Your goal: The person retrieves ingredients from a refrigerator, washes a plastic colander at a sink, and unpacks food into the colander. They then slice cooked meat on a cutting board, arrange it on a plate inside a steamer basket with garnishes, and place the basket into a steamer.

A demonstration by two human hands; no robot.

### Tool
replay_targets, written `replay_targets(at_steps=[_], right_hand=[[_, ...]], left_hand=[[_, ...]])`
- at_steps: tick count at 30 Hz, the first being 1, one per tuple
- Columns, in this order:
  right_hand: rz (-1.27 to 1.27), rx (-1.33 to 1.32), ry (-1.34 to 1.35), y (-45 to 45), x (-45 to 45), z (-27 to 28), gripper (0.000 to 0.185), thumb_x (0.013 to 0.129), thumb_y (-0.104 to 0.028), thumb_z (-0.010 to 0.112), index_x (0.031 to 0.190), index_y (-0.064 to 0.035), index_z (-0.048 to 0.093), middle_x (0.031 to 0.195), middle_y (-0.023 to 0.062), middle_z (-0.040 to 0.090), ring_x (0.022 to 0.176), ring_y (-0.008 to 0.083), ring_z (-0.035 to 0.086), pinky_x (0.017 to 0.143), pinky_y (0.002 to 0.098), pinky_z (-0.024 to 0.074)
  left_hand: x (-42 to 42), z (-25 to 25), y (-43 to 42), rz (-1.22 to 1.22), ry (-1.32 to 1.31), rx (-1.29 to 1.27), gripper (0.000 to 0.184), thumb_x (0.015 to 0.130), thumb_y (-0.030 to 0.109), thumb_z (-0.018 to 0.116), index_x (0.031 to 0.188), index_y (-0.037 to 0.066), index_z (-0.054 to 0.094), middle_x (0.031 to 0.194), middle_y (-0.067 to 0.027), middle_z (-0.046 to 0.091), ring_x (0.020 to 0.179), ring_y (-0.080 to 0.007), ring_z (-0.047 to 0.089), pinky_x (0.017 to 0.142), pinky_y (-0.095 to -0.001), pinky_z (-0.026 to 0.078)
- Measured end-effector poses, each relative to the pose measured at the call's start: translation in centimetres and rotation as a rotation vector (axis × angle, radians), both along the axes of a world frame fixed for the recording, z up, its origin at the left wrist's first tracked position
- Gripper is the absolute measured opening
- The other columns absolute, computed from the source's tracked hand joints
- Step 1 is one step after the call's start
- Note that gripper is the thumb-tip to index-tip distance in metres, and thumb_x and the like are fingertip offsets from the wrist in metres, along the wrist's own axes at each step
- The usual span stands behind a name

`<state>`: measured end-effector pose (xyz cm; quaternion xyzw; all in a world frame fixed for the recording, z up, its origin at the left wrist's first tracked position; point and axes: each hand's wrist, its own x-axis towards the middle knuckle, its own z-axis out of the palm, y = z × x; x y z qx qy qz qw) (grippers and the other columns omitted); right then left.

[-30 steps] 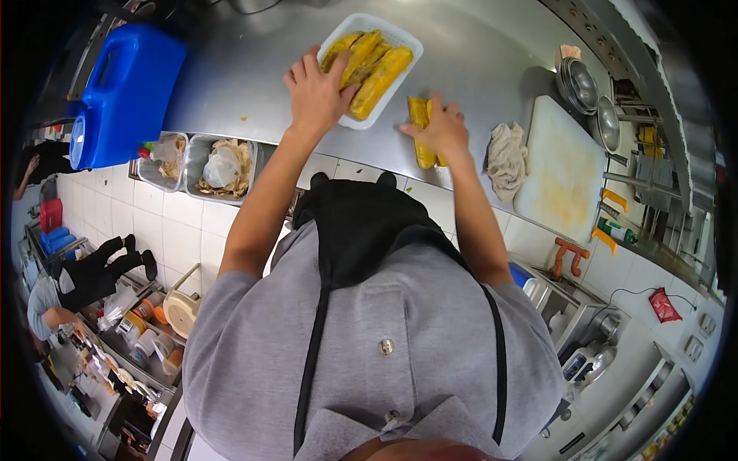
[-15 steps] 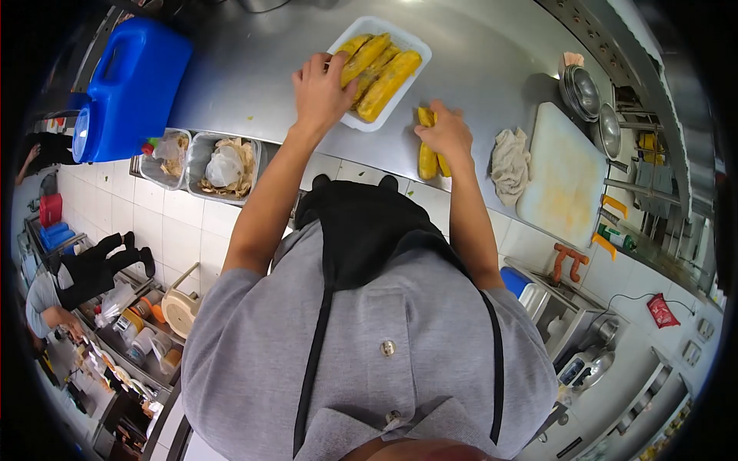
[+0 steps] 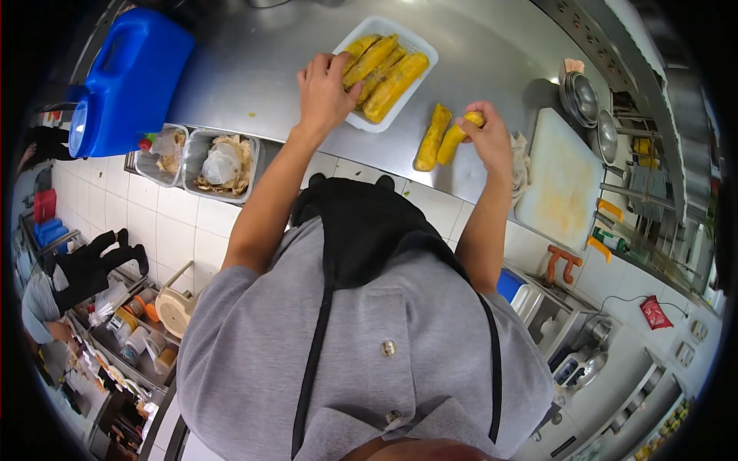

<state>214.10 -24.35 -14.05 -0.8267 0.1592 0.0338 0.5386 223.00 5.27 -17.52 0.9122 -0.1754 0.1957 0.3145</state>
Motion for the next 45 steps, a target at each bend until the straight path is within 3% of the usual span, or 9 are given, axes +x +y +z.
replay_targets(at_steps=[8, 14, 20, 23, 28, 35, 38, 40, 45], right_hand=[[0.129, -0.258, -0.410, 5.4, 2.9, 10.4, 0.024, 0.081, -0.010, 0.074, 0.099, -0.0018, 0.059, 0.078, 0.0048, 0.061, 0.070, 0.0123, 0.058, 0.062, 0.0274, 0.0507], [0.271, 0.309, -0.349, 8.0, 9.0, 8.1, 0.028, 0.081, -0.013, 0.074, 0.103, -0.0019, 0.060, 0.085, 0.0075, 0.063, 0.078, 0.0159, 0.063, 0.073, 0.0298, 0.0524], [-0.032, -0.463, -0.587, 5.6, 10.6, 1.0, 0.036, 0.081, -0.016, 0.073, 0.112, -0.0026, 0.061, 0.091, 0.0122, 0.068, 0.086, 0.0272, 0.067, 0.080, 0.0364, 0.0538], [-0.060, -0.257, -0.320, 3.3, 7.4, -1.0, 0.041, 0.081, -0.023, 0.073, 0.115, -0.0030, 0.060, 0.100, 0.0157, 0.067, 0.097, 0.0315, 0.067, 0.083, 0.0402, 0.0531], [0.043, -0.864, 0.268, 6.3, 1.9, -2.7, 0.056, 0.082, -0.039, 0.072, 0.122, -0.0051, 0.054, 0.106, 0.0228, 0.065, 0.101, 0.0410, 0.063, 0.083, 0.0455, 0.0523], [-0.003, -0.744, 0.266, 4.1, 1.5, -5.4, 0.058, 0.079, -0.031, 0.073, 0.125, -0.0031, 0.051, 0.118, 0.0299, 0.054, 0.098, 0.0451, 0.062, 0.084, 0.0497, 0.0520], [-0.035, -0.751, 0.128, 2.2, 1.1, -6.2, 0.052, 0.078, -0.022, 0.073, 0.121, -0.0012, 0.052, 0.101, 0.0248, 0.060, 0.090, 0.0388, 0.066, 0.076, 0.0454, 0.0570], [-0.280, 0.109, 0.143, 2.0, 1.0, -4.7, 0.045, 0.077, -0.012, 0.072, 0.116, 0.0010, 0.052, 0.089, 0.0183, 0.060, 0.079, 0.0313, 0.068, 0.065, 0.0410, 0.0602], [-0.221, 0.362, -0.031, 3.8, 2.9, 0.8, 0.039, 0.081, -0.005, 0.068, 0.115, 0.0037, 0.050, 0.091, 0.0158, 0.059, 0.073, 0.0246, 0.068, 0.057, 0.0359, 0.0601]], left_hand=[[-0.4, 0.3, 0.5, -0.043, -0.006, 0.001, 0.051, 0.075, 0.017, 0.077, 0.122, 0.009, 0.057, 0.113, -0.0125, 0.054, 0.107, -0.0304, 0.053, 0.089, -0.0432, 0.038], [0.0, 0.8, 1.3, -0.076, 0.015, -0.061, 0.054, 0.071, 0.013, 0.079, 0.121, 0.008, 0.057, 0.111, -0.0121, 0.055, 0.100, -0.0308, 0.056, 0.087, -0.0435, 0.041], [0.1, 1.1, 2.6, -0.167, 0.072, -0.046, 0.049, 0.076, 0.013, 0.077, 0.121, 0.007, 0.058, 0.114, -0.0125, 0.056, 0.100, -0.0321, 0.057, 0.088, -0.0436, 0.043], [0.5, 0.4, 2.7, -0.186, 0.083, -0.064, 0.049, 0.076, 0.013, 0.077, 0.121, 0.007, 0.058, 0.114, -0.0139, 0.056, 0.098, -0.0343, 0.058, 0.086, -0.0436, 0.046], [0.2, 1.4, 2.6, -0.189, 0.137, -0.167, 0.048, 0.076, 0.011, 0.076, 0.121, 0.007, 0.059, 0.114, -0.0150, 0.056, 0.096, -0.0341, 0.060, 0.081, -0.0413, 0.051], [-0.4, 3.0, 3.2, -0.071, 0.231, -0.303, 0.047, 0.078, 0.012, 0.076, 0.122, 0.007, 0.059, 0.114, -0.0131, 0.056, 0.093, -0.0265, 0.061, 0.075, -0.0370, 0.052], [-0.4, 2.2, 4.2, -0.057, 0.129, -0.295, 0.045, 0.079, 0.012, 0.076, 0.120, 0.006, 0.060, 0.112, -0.0120, 0.056, 0.090, -0.0242, 0.061, 0.070, -0.0340, 0.052], [-0.9, 2.1, 4.6, -0.041, 0.125, -0.334, 0.044, 0.079, 0.012, 0.076, 0.120, 0.005, 0.060, 0.112, -0.0121, 0.056, 0.089, -0.0240, 0.061, 0.069, -0.0333, 0.052], [-1.9, 2.2, 4.8, -0.030, 0.149, -0.387, 0.042, 0.079, 0.011, 0.075, 0.118, 0.004, 0.061, 0.111, -0.0122, 0.056, 0.089, -0.0234, 0.061, 0.069, -0.0329, 0.052]])
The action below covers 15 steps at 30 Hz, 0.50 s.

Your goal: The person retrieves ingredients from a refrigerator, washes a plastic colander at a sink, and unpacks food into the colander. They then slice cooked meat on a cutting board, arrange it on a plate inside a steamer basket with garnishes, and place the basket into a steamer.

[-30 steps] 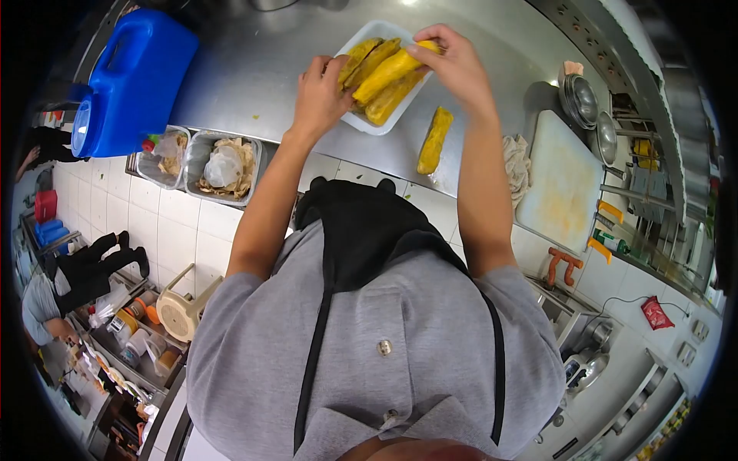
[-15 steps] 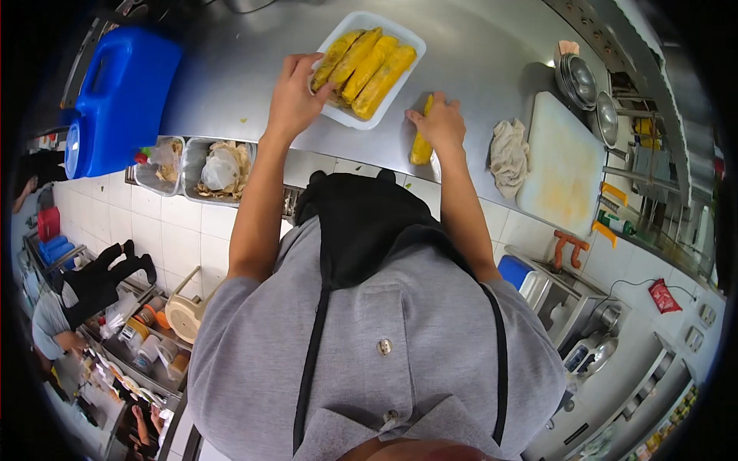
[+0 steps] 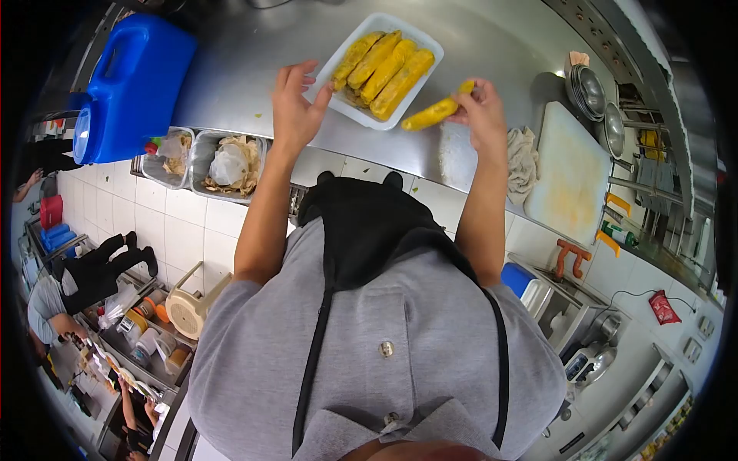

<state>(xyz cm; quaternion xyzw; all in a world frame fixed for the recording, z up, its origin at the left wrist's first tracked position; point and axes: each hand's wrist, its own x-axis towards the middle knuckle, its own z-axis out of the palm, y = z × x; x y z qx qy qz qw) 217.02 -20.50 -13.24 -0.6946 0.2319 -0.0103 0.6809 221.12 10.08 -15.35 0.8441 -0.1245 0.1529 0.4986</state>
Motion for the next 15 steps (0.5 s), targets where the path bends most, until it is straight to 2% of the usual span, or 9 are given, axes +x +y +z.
replay_targets(at_steps=[2, 4, 6, 8, 9, 11, 12, 14, 15], right_hand=[[0.056, 0.071, -0.160, 2.0, 1.3, 2.8, 0.038, 0.082, -0.004, 0.067, 0.115, 0.0038, 0.050, 0.094, 0.0166, 0.059, 0.072, 0.0239, 0.068, 0.056, 0.0351, 0.0599], [0.082, 0.083, -0.159, 3.6, 3.3, 5.0, 0.040, 0.082, -0.007, 0.069, 0.116, 0.0037, 0.050, 0.097, 0.0169, 0.059, 0.072, 0.0230, 0.068, 0.056, 0.0334, 0.0593], [0.105, 0.093, -0.161, 5.0, 5.2, 5.0, 0.042, 0.082, -0.009, 0.070, 0.116, 0.0036, 0.050, 0.099, 0.0173, 0.059, 0.072, 0.0220, 0.068, 0.056, 0.0316, 0.0587], [0.144, -0.108, -0.034, 6.3, 7.3, 4.3, 0.048, 0.082, -0.021, 0.072, 0.118, 0.0041, 0.052, 0.102, 0.0200, 0.060, 0.080, 0.0257, 0.068, 0.067, 0.0344, 0.0576], [0.136, -0.106, -0.040, 6.4, 7.9, 3.3, 0.048, 0.082, -0.021, 0.072, 0.118, 0.0041, 0.052, 0.102, 0.0200, 0.060, 0.080, 0.0257, 0.068, 0.067, 0.0344, 0.0576], [0.026, -0.744, -0.151, 6.5, 8.5, 1.0, 0.051, 0.082, -0.032, 0.072, 0.117, 0.0011, 0.057, 0.101, 0.0226, 0.062, 0.091, 0.0310, 0.066, 0.078, 0.0377, 0.0541], [0.022, -0.741, -0.160, 6.5, 8.2, 1.5, 0.051, 0.082, -0.032, 0.072, 0.117, 0.0011, 0.057, 0.101, 0.0226, 0.062, 0.091, 0.0310, 0.066, 0.078, 0.0377, 0.0541], [-0.006, -0.810, -0.137, 6.0, 5.9, 2.5, 0.046, 0.081, -0.037, 0.069, 0.111, -0.0024, 0.063, 0.101, 0.0236, 0.064, 0.101, 0.0344, 0.063, 0.088, 0.0411, 0.0493], [-0.021, -0.779, -0.139, 4.7, 5.0, 1.9, 0.043, 0.081, -0.037, 0.069, 0.108, -0.0035, 0.065, 0.101, 0.0217, 0.065, 0.103, 0.0334, 0.062, 0.089, 0.0407, 0.0491]], left_hand=[[-0.5, 0.4, -0.3, -0.030, -0.028, -0.048, 0.040, 0.079, 0.010, 0.075, 0.117, 0.004, 0.061, 0.110, -0.0125, 0.057, 0.089, -0.0237, 0.061, 0.068, -0.0328, 0.051], [-0.7, 0.9, -0.6, -0.039, -0.036, -0.043, 0.039, 0.080, 0.011, 0.075, 0.116, 0.003, 0.061, 0.109, -0.0127, 0.058, 0.089, -0.0230, 0.062, 0.072, -0.0327, 0.051], [-0.7, 1.2, -0.7, -0.052, -0.046, -0.038, 0.038, 0.081, 0.011, 0.075, 0.116, 0.001, 0.061, 0.107, -0.0130, 0.059, 0.090, -0.0222, 0.062, 0.076, -0.0326, 0.051], [-0.6, 1.1, -0.9, -0.045, -0.036, -0.015, 0.037, 0.082, 0.012, 0.074, 0.115, 0.001, 0.062, 0.107, -0.0130, 0.059, 0.091, -0.0226, 0.061, 0.076, -0.0332, 0.051], [-0.7, 1.0, -1.0, -0.052, -0.042, -0.012, 0.037, 0.082, 0.012, 0.074, 0.115, 0.001, 0.062, 0.107, -0.0130, 0.059, 0.091, -0.0226, 0.061, 0.076, -0.0332, 0.051], [-0.9, 1.0, -1.3, -0.047, -0.021, 0.024, 0.036, 0.082, 0.012, 0.074, 0.114, 0.001, 0.062, 0.107, -0.0129, 0.059, 0.091, -0.0227, 0.061, 0.076, -0.0333, 0.051], [-0.7, 1.0, -1.2, -0.047, -0.031, 0.027, 0.036, 0.082, 0.012, 0.074, 0.114, 0.001, 0.062, 0.107, -0.0129, 0.059, 0.091, -0.0227, 0.061, 0.076, -0.0333, 0.051], [-0.9, 0.4, -1.2, -0.051, -0.070, 0.067, 0.040, 0.080, 0.011, 0.073, 0.118, 0.003, 0.060, 0.107, -0.0134, 0.056, 0.091, -0.0251, 0.059, 0.063, -0.0318, 0.050], [-1.1, -0.1, -1.2, -0.057, -0.068, 0.066, 0.040, 0.080, 0.011, 0.073, 0.118, 0.003, 0.060, 0.107, -0.0134, 0.056, 0.091, -0.0251, 0.059, 0.063, -0.0318, 0.050]])
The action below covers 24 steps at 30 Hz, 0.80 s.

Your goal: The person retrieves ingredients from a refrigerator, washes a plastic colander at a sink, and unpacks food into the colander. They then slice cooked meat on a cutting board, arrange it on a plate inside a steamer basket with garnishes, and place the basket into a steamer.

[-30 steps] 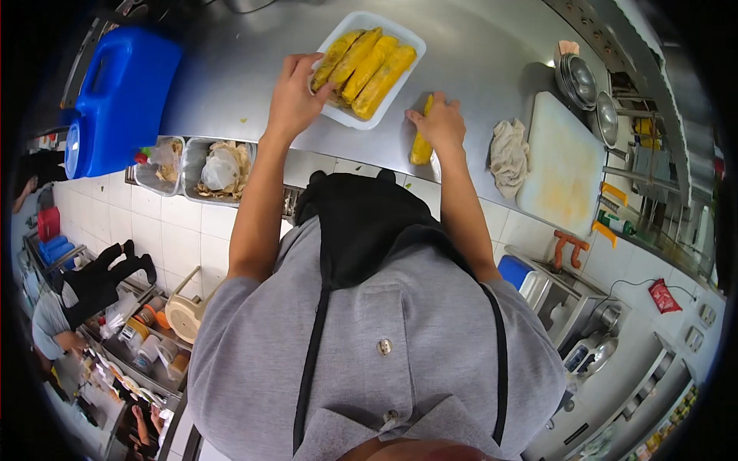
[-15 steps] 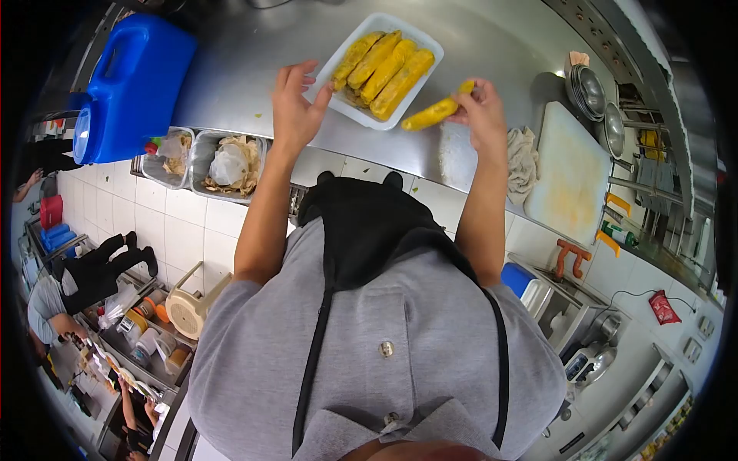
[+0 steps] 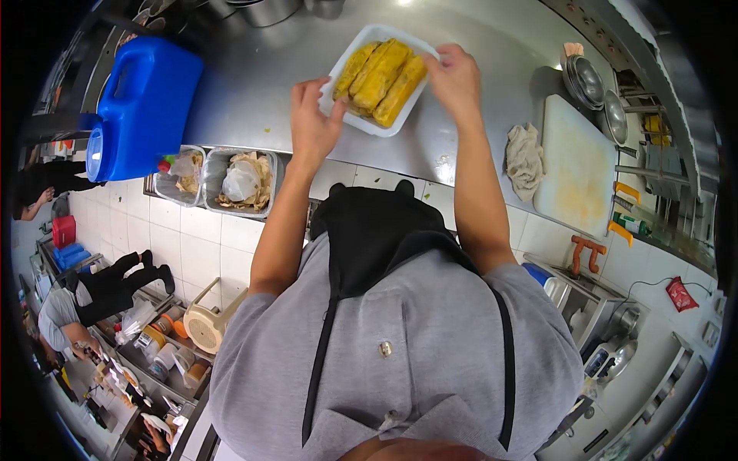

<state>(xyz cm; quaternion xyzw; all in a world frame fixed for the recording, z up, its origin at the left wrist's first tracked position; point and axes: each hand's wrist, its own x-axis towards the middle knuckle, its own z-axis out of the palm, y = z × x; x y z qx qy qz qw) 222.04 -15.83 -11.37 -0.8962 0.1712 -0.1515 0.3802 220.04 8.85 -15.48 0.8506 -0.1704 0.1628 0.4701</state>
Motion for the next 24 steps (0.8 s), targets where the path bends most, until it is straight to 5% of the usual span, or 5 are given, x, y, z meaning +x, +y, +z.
replay_targets(at_steps=[3, 7, 14, 17, 24], right_hand=[[-0.118, 0.101, 0.051, -6.1, -4.6, -1.4, 0.040, 0.082, -0.036, 0.067, 0.105, -0.0038, 0.067, 0.099, 0.0170, 0.066, 0.107, 0.0324, 0.060, 0.091, 0.0404, 0.0477], [-0.341, -0.912, 0.268, -14.3, -14.3, -6.1, 0.045, 0.082, -0.039, 0.067, 0.114, -0.0078, 0.067, 0.104, 0.0146, 0.064, 0.106, 0.0380, 0.058, 0.088, 0.0430, 0.0479], [-0.122, -0.791, -0.145, -17.0, -17.1, -11.5, 0.047, 0.085, -0.039, 0.064, 0.122, -0.0095, 0.063, 0.114, 0.0203, 0.058, 0.106, 0.0407, 0.053, 0.090, 0.0541, 0.0423], [-0.147, -0.619, 0.041, -11.3, -13.6, -12.2, 0.060, 0.089, -0.037, 0.056, 0.137, -0.0011, 0.050, 0.144, 0.0228, 0.043, 0.137, 0.0372, 0.036, 0.113, 0.0514, 0.0260], [0.621, -0.321, -0.033, 2.6, -10.1, -11.0, 0.056, 0.088, -0.025, 0.058, 0.137, -0.0007, 0.047, 0.146, 0.0184, 0.042, 0.138, 0.0334, 0.034, 0.114, 0.0485, 0.0262]], left_hand=[[-0.1, -1.5, 0.1, 0.125, 0.122, -0.065, 0.045, 0.083, 0.014, 0.073, 0.121, -0.001, 0.053, 0.106, -0.0149, 0.055, 0.089, -0.0243, 0.060, 0.060, -0.0312, 0.050], [-0.7, -3.0, 0.0, 0.171, 0.847, -0.576, 0.045, 0.087, 0.016, 0.070, 0.118, -0.007, 0.047, 0.104, -0.0149, 0.054, 0.080, -0.0234, 0.062, 0.063, -0.0316, 0.052], [0.0, -3.2, -2.5, 0.131, 1.041, -0.851, 0.029, 0.091, 0.010, 0.056, 0.110, -0.011, 0.052, 0.095, -0.0156, 0.063, 0.079, -0.0254, 0.067, 0.066, -0.0343, 0.056], [1.6, -4.1, -1.9, 0.168, 1.011, -0.757, 0.028, 0.090, 0.009, 0.053, 0.110, -0.011, 0.054, 0.097, -0.0179, 0.066, 0.077, -0.0267, 0.068, 0.065, -0.0340, 0.058], [4.3, -4.5, -2.6, 0.180, 0.946, -0.833, 0.027, 0.090, 0.009, 0.053, 0.108, -0.011, 0.053, 0.098, -0.0174, 0.065, 0.074, -0.0261, 0.066, 0.064, -0.0345, 0.054]])
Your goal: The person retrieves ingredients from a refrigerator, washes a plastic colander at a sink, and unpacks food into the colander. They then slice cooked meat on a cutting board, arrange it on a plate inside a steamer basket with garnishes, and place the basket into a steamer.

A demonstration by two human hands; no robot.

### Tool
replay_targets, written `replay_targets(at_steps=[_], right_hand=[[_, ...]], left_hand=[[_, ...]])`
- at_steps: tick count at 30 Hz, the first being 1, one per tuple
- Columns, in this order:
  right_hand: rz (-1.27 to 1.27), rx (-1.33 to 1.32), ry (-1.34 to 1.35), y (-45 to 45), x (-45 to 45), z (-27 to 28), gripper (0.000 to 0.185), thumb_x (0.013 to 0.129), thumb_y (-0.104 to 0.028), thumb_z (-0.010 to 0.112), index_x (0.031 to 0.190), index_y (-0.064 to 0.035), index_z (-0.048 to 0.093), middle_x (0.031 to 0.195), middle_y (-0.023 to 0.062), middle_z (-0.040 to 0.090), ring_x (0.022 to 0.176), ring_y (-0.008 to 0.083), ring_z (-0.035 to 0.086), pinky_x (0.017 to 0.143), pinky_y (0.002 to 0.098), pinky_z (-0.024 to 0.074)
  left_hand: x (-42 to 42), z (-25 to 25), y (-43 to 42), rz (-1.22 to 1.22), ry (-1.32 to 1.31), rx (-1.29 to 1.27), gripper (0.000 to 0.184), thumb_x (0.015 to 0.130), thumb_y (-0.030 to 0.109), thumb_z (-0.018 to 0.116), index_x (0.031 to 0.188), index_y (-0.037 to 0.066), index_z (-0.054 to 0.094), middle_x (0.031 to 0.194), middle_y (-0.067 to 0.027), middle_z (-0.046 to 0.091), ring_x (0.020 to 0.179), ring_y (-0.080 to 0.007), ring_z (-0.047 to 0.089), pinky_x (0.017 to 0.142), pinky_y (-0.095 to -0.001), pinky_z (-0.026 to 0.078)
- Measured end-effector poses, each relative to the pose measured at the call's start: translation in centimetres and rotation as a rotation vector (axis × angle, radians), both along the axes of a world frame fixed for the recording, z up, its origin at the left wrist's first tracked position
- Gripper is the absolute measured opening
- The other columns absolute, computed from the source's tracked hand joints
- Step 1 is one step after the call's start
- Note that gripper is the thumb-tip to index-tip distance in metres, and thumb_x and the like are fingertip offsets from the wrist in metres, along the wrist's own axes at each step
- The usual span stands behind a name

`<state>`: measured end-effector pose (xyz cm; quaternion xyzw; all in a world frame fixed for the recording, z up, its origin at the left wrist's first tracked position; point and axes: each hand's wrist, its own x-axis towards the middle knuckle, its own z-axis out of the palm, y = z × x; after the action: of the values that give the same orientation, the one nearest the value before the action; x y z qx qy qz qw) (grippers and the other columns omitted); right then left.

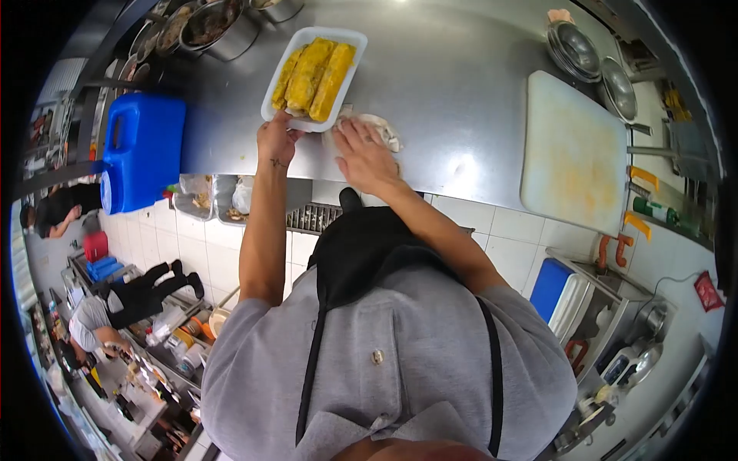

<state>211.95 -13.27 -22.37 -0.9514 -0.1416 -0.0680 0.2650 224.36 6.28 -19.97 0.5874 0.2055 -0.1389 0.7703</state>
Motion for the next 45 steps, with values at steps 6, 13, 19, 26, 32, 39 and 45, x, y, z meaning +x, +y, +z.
replay_targets(at_steps=[6, 13, 19, 26, 32, 39, 45], right_hand=[[-0.419, -0.097, -0.071, -11.2, 0.4, -2.2, 0.055, 0.088, -0.028, 0.055, 0.139, -0.0083, 0.049, 0.150, 0.0167, 0.038, 0.138, 0.0324, 0.036, 0.114, 0.0521, 0.0226], [-0.397, -0.325, -0.040, -6.2, 14.1, -1.7, 0.061, 0.097, -0.037, 0.044, 0.144, -0.0004, 0.039, 0.157, 0.0161, 0.026, 0.144, 0.0317, 0.025, 0.117, 0.0444, 0.0183], [0.054, -0.250, -0.042, 14.7, 16.2, -2.0, 0.062, 0.096, -0.038, 0.044, 0.146, -0.0021, 0.037, 0.158, 0.0150, 0.025, 0.146, 0.0292, 0.021, 0.118, 0.0435, 0.0176], [-0.020, -0.155, -0.102, 26.8, 28.9, -1.9, 0.058, 0.094, -0.032, 0.047, 0.144, -0.0025, 0.041, 0.155, 0.0126, 0.031, 0.146, 0.0283, 0.023, 0.117, 0.0430, 0.0208], [0.727, -0.098, -0.122, 31.5, 29.0, -6.1, 0.059, 0.092, -0.039, 0.054, 0.145, -0.0165, 0.043, 0.155, 0.0029, 0.035, 0.143, 0.0215, 0.029, 0.117, 0.0388, 0.0238], [0.856, -0.183, 0.012, 18.3, 12.2, 1.7, 0.072, 0.080, -0.040, 0.070, 0.143, -0.0143, 0.046, 0.152, 0.0037, 0.039, 0.141, 0.0241, 0.032, 0.118, 0.0415, 0.0241], [0.275, -0.228, 0.070, 4.3, -0.7, 2.8, 0.073, 0.068, -0.015, 0.076, 0.137, -0.0138, 0.051, 0.150, 0.0036, 0.041, 0.139, 0.0256, 0.036, 0.116, 0.0402, 0.0288]], left_hand=[[-4.9, 2.1, 5.1, 0.259, 0.011, 0.040, 0.025, 0.095, 0.014, 0.056, 0.104, -0.009, 0.057, 0.095, -0.0150, 0.065, 0.075, -0.0249, 0.066, 0.065, -0.0342, 0.056], [-17.0, 7.9, 13.7, 0.583, -0.070, 0.001, 0.028, 0.092, 0.006, 0.054, 0.115, -0.009, 0.054, 0.110, -0.0164, 0.065, 0.095, -0.0243, 0.067, 0.079, -0.0370, 0.058], [-25.2, 10.0, 20.0, 0.850, -0.109, 0.062, 0.029, 0.096, 0.008, 0.051, 0.120, -0.008, 0.050, 0.110, -0.0141, 0.065, 0.092, -0.0211, 0.068, 0.075, -0.0350, 0.059], [-29.2, 11.4, 23.2, 0.956, -0.075, 0.126, 0.025, 0.093, 0.008, 0.055, 0.113, -0.007, 0.056, 0.099, -0.0116, 0.068, 0.077, -0.0198, 0.069, 0.062, -0.0325, 0.060], [-27.6, 9.5, 26.9, 0.874, -0.049, 0.088, 0.024, 0.094, 0.007, 0.052, 0.112, -0.007, 0.054, 0.100, -0.0112, 0.066, 0.076, -0.0178, 0.067, 0.063, -0.0303, 0.057], [-14.2, 4.6, 27.9, 0.527, -0.105, -0.033, 0.030, 0.091, 0.006, 0.055, 0.117, -0.009, 0.053, 0.112, -0.0169, 0.064, 0.094, -0.0261, 0.068, 0.076, -0.0403, 0.058], [-0.8, -1.5, 27.3, 0.373, -0.087, -0.075, 0.018, 0.091, 0.010, 0.057, 0.102, -0.005, 0.058, 0.092, -0.0133, 0.067, 0.072, -0.0238, 0.067, 0.062, -0.0362, 0.056]])
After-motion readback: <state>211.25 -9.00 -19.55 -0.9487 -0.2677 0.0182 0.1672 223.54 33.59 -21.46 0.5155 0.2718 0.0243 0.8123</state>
